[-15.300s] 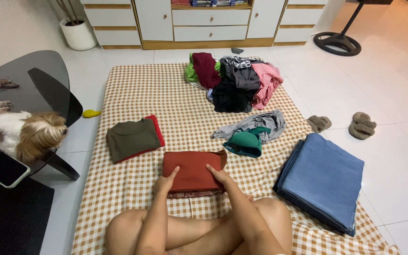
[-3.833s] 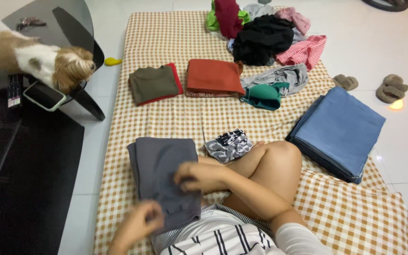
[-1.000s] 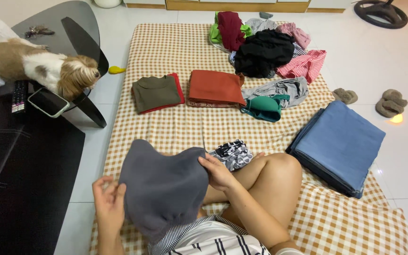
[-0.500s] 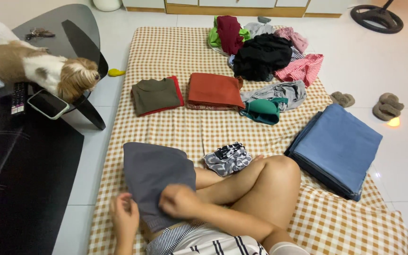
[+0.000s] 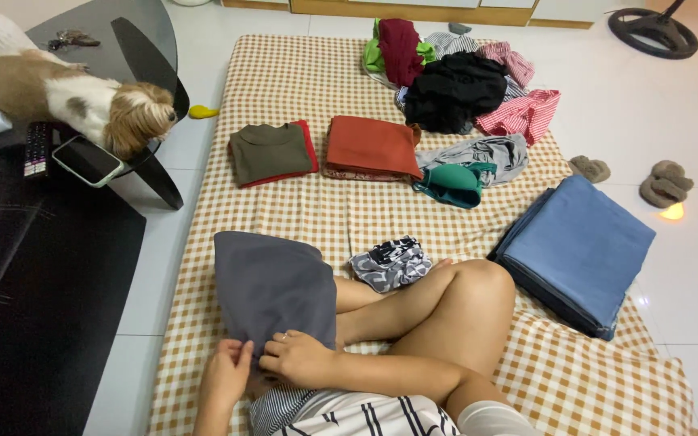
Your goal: The person folds clothes by hand, including a red garment, a brown pair of shorts, a green top, a floral garment, and a gray pair of shorts, placing them in a row on a bed.
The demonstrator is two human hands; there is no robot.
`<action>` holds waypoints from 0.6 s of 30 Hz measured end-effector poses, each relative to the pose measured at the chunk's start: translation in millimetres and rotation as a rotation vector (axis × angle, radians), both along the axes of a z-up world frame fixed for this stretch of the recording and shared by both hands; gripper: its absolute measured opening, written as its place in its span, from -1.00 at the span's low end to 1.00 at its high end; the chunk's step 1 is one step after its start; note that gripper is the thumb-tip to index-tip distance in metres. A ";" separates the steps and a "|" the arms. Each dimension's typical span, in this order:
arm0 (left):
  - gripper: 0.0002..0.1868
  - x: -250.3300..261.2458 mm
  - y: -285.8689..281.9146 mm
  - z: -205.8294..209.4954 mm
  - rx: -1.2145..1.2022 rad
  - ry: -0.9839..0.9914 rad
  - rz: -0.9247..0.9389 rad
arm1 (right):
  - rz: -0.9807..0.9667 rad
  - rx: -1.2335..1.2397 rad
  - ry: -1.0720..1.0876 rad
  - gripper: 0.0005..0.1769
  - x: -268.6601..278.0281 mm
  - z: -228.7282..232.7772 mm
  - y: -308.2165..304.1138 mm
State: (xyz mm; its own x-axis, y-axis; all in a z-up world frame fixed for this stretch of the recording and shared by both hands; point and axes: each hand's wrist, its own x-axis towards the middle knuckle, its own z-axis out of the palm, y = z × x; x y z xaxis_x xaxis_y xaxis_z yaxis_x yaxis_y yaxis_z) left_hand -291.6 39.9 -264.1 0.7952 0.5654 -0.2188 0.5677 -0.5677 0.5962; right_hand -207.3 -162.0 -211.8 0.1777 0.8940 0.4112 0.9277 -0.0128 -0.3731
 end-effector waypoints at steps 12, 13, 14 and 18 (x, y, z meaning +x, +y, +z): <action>-0.35 10.5 -2.6 -21.4 -0.650 -0.612 0.154 | -0.001 0.031 0.544 -0.70 17.4 23.7 -2.1; -0.44 11.1 3.0 -29.5 -0.780 -0.575 0.172 | -0.066 0.011 0.624 -0.66 18.9 25.5 2.5; -0.52 10.6 5.8 -35.9 -0.911 -0.533 0.188 | -0.146 -0.002 0.647 -0.63 20.9 26.9 7.1; -0.62 13.4 8.1 -36.3 -0.790 -0.305 0.163 | -0.337 -0.003 0.722 -0.56 25.2 23.3 25.0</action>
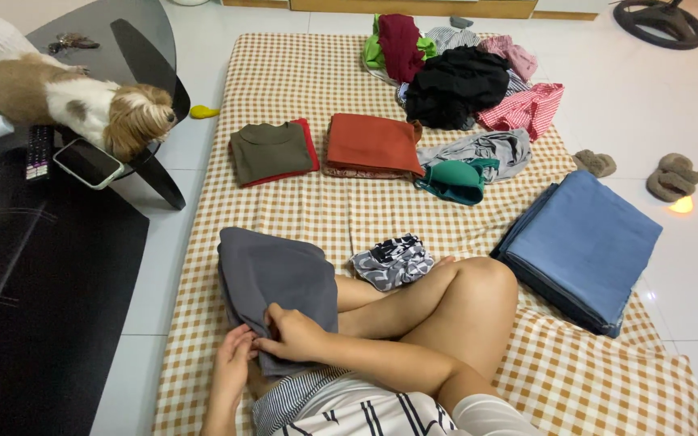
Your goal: The person folds clothes by hand, including a red garment, a brown pair of shorts, a green top, a floral garment, and a gray pair of shorts, placing them in a row on a bed.
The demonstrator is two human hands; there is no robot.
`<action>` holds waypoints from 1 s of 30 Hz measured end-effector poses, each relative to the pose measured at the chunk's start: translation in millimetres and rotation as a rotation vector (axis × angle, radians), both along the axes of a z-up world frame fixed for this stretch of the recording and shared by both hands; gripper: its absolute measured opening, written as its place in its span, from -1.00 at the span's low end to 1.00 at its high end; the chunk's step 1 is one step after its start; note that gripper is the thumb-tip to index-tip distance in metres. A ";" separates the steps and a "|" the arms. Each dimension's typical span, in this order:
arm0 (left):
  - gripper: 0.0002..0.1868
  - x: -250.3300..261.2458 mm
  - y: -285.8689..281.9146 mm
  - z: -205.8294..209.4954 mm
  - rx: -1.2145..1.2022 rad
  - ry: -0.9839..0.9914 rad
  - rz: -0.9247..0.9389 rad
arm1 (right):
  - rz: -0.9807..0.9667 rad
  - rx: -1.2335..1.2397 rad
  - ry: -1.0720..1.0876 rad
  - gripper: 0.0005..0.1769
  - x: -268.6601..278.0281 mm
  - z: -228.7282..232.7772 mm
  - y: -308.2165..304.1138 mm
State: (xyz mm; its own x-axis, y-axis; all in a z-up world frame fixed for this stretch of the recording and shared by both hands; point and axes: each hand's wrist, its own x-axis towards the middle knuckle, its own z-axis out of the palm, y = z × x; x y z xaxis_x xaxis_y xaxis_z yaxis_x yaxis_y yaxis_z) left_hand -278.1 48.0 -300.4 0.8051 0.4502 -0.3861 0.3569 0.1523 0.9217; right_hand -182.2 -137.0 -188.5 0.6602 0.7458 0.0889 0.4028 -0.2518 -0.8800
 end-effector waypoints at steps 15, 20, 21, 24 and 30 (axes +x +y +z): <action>-0.71 10.8 -23.6 96.0 1.233 -0.340 -0.499 | -0.031 0.005 0.052 -0.75 43.8 -8.2 -3.9; -0.66 19.2 -12.9 95.9 1.215 -0.383 -0.600 | -0.079 -0.110 -0.088 -0.68 51.1 -3.5 -3.4; -0.67 19.6 -11.4 95.2 1.214 -0.412 -0.608 | -0.080 -0.151 -0.020 -0.65 49.2 -2.5 -3.5; -0.69 20.7 -9.5 90.4 1.188 -0.495 -0.623 | -0.107 -0.097 0.090 -0.69 50.7 -2.3 -2.0; -0.73 31.9 -4.8 90.2 1.078 -0.512 -0.692 | -0.063 -0.003 0.004 -0.75 56.6 6.5 -1.7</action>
State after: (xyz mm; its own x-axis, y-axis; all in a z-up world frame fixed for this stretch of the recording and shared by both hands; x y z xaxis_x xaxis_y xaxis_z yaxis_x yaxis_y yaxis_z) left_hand -246.2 43.2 -210.2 0.9304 -0.2121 0.2991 -0.3452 -0.7815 0.5198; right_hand -125.6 -138.7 -182.0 0.7059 0.7033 0.0839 0.3827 -0.2791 -0.8807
